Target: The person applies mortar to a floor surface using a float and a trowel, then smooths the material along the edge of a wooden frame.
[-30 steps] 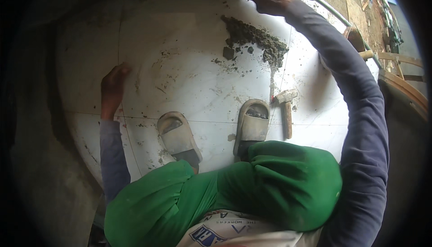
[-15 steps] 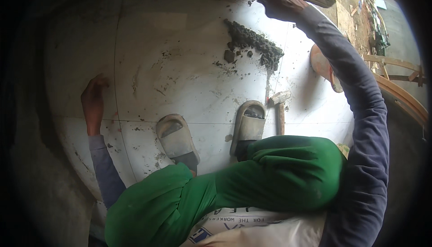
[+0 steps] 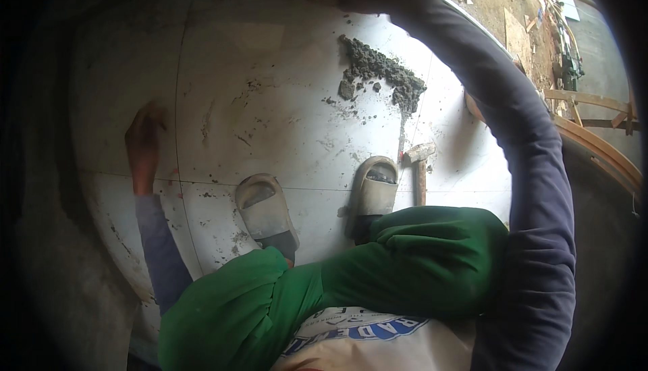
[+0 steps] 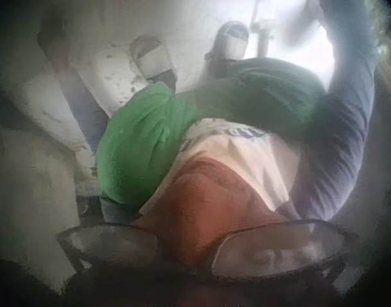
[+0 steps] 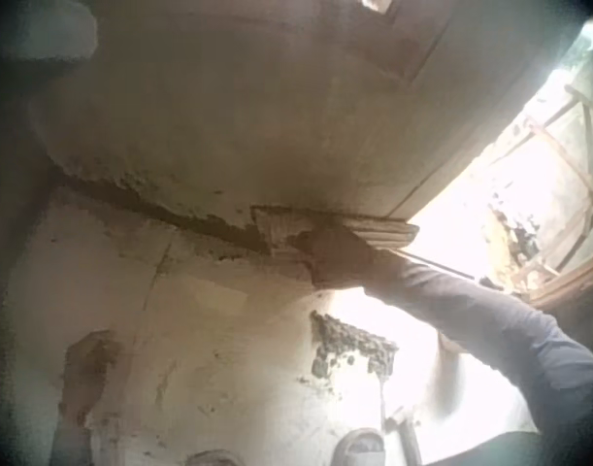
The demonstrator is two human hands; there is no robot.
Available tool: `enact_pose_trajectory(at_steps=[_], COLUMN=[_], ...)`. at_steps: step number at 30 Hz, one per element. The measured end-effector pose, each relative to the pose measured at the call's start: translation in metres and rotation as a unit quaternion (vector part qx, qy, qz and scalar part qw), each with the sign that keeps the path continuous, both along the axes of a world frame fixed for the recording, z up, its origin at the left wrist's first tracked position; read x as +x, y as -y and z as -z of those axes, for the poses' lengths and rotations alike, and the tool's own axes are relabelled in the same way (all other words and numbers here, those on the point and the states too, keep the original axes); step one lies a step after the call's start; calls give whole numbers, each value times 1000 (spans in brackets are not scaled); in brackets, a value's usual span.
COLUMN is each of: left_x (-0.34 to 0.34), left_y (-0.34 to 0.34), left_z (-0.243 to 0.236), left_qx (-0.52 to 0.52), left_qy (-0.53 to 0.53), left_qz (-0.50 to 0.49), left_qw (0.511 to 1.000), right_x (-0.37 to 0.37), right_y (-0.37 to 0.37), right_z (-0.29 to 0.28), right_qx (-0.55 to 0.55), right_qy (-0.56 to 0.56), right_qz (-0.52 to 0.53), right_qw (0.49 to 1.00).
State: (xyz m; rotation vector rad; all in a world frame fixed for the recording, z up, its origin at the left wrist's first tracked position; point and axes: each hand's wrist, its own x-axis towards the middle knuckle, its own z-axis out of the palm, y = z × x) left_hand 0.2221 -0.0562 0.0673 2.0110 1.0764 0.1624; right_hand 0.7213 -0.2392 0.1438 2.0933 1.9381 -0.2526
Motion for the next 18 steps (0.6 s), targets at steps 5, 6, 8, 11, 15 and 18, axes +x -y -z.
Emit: enact_pose_trajectory(at_steps=[5, 6, 8, 11, 15, 18], left_x=[53, 26, -36, -74, 63, 97], left_y=[23, 17, -6, -21, -2, 5], left_z=[-23, -19, 15, 27, 20, 39], left_qx=[-43, -23, -17, 40, -8, 142], left_qy=[38, 21, -8, -21, 55, 82], left_qz=[24, 4, -43, -85, -58, 8], left_qw=[998, 999, 999, 995, 997, 987], right_x=[13, 17, 77, 53, 1, -22], right_y=[5, 30, 97, 65, -49, -75], right_z=[63, 43, 43, 14, 26, 38], right_qx=[-18, 42, 29, 75, 56, 17], right_qy=[-180, -11, -24, 22, 11, 11], right_qz=[25, -101, -43, -91, -123, -126], right_qw=[983, 994, 998, 993, 991, 992])
